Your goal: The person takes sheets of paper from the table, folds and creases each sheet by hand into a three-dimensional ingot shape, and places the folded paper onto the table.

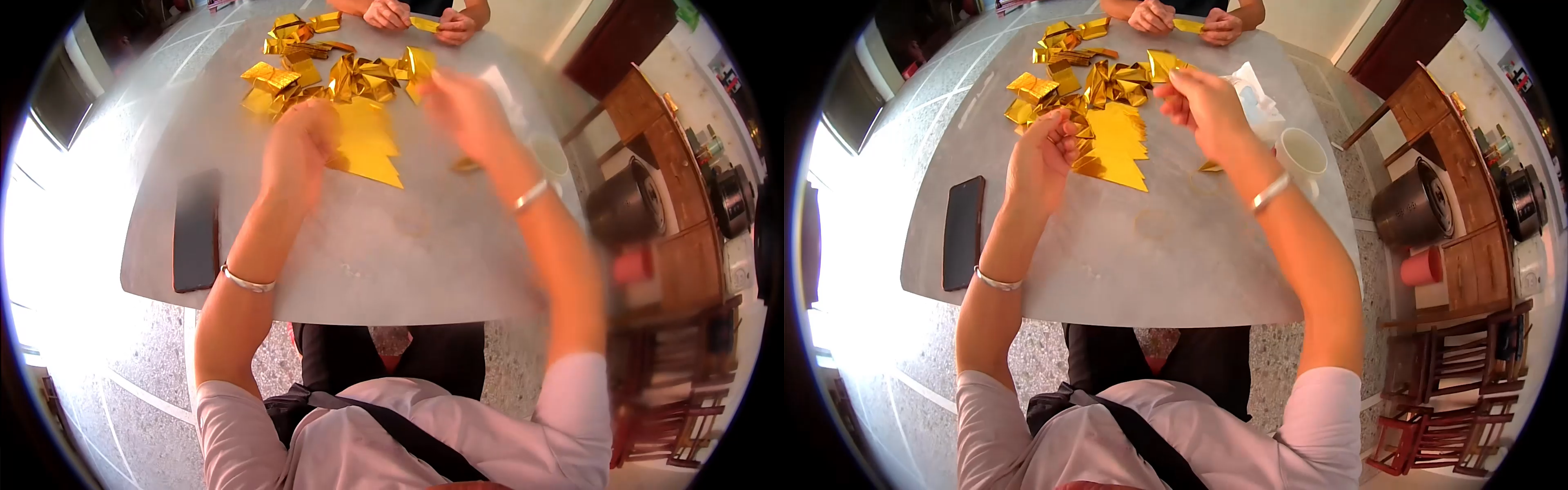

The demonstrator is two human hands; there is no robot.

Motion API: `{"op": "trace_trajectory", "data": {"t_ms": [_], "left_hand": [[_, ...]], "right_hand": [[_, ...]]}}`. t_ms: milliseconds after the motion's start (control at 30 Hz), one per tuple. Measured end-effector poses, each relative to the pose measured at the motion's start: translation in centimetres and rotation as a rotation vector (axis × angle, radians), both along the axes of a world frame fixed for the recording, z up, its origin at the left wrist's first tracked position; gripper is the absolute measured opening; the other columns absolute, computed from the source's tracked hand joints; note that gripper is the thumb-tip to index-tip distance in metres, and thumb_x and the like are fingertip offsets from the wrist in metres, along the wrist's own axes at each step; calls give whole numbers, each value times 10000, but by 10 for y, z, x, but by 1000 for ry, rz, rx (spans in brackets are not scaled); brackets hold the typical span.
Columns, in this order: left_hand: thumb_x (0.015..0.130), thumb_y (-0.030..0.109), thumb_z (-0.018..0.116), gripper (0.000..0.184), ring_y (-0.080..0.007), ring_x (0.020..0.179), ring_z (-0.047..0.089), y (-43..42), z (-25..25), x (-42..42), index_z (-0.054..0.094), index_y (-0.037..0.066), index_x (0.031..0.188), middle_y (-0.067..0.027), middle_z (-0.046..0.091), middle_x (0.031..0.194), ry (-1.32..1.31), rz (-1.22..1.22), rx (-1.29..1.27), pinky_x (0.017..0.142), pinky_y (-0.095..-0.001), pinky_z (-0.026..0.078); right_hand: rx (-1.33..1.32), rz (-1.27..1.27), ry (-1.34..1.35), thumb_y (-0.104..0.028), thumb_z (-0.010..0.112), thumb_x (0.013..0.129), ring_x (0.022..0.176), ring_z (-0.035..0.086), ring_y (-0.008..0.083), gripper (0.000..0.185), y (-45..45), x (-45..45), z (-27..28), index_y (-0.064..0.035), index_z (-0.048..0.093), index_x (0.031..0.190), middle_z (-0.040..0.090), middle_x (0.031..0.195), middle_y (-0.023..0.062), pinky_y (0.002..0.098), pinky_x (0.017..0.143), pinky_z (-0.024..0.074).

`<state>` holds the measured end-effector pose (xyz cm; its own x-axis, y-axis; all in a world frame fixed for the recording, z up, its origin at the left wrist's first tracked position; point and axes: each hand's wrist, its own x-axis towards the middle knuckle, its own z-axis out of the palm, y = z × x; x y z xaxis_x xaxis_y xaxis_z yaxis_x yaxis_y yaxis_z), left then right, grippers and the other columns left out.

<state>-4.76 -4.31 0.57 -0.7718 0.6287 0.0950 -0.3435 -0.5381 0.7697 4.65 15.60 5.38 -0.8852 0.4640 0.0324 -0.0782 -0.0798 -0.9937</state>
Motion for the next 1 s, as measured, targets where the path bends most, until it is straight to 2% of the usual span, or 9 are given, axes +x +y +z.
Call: {"op": "trace_trajectory", "data": {"t_ms": [133, 267, 367, 500, 600, 700, 833, 900, 1000], "left_hand": [[865, 134, 504, 157, -102, 681, 471, 0, -1, -4, 534, 20, 968, -38, 529, 808, -50, 175, -5, 599, -212, 398], [861, 110, 499, 155, -102, 671, 473, 0, 2, -5, 531, 18, 982, -37, 530, 799, -75, 323, -25, 589, -214, 397], [864, 95, 484, 152, -99, 648, 477, 0, 5, -1, 527, 16, 987, -36, 532, 783, -57, 359, -71, 575, -216, 397], [874, 85, 462, 151, -93, 593, 477, 1, -5, -8, 523, 15, 993, -41, 539, 775, 83, 354, -147, 538, -219, 382], [815, 77, 466, 185, -94, 548, 423, 4, 2, 2, 542, -20, 952, -35, 518, 675, 56, 403, -162, 500, -233, 342], [851, 76, 471, 157, -82, 567, 447, 3, 2, 4, 529, -1, 975, -39, 538, 746, 104, 363, -200, 519, -220, 362], [862, 80, 485, 134, -63, 577, 443, 6, 5, 15, 533, 16, 970, -26, 550, 767, 222, 345, -284, 520, -202, 360], [845, 64, 484, 133, -80, 639, 488, 7, 3, 17, 547, 9, 949, -28, 562, 777, 309, 345, -345, 580, -222, 401], [834, 56, 484, 135, -102, 722, 533, 11, -5, 17, 558, 2, 932, -34, 581, 798, 453, 365, -439, 653, -241, 434]], "right_hand": [[526, -26, -120, -252, 535, 859, 664, 584, 93, 283, 11, -22, -13, -10, 607, 985, 619, 801, 40, 214, 524, 413], [1042, 152, -22, -251, 603, 787, 708, 599, 191, 263, -11, -16, -40, 1, 624, 859, 611, 813, 100, 305, 606, 464], [1463, 237, -320, -287, 648, 747, 809, 576, 276, 289, -49, 5, -30, -16, 610, 842, 568, 884, 132, 360, 695, 468], [1282, 200, -431, -326, 677, 725, 895, 553, 295, 350, -55, 13, -37, -35, 588, 897, 519, 987, 135, 388, 750, 462], [1239, 29, -134, -213, 680, 720, 755, 550, 287, 252, -58, 19, -46, 5, 554, 704, 541, 759, 154, 367, 663, 436], [1286, 68, -174, -195, 665, 733, 807, 540, 290, 215, -60, 24, -45, 1, 577, 735, 533, 834, 144, 361, 676, 438], [1195, -40, -12, -176, 637, 754, 785, 545, 293, 159, -53, 29, -58, -24, 607, 787, 540, 833, 118, 363, 676, 444], [1174, -8, -88, -188, 616, 775, 820, 561, 283, 153, -48, 35, -51, -41, 615, 817, 556, 888, 95, 360, 712, 464], [1166, -4, -60, -195, 639, 753, 721, 543, 278, 166, -46, 38, -55, -37, 628, 806, 534, 792, 99, 352, 628, 444]]}}
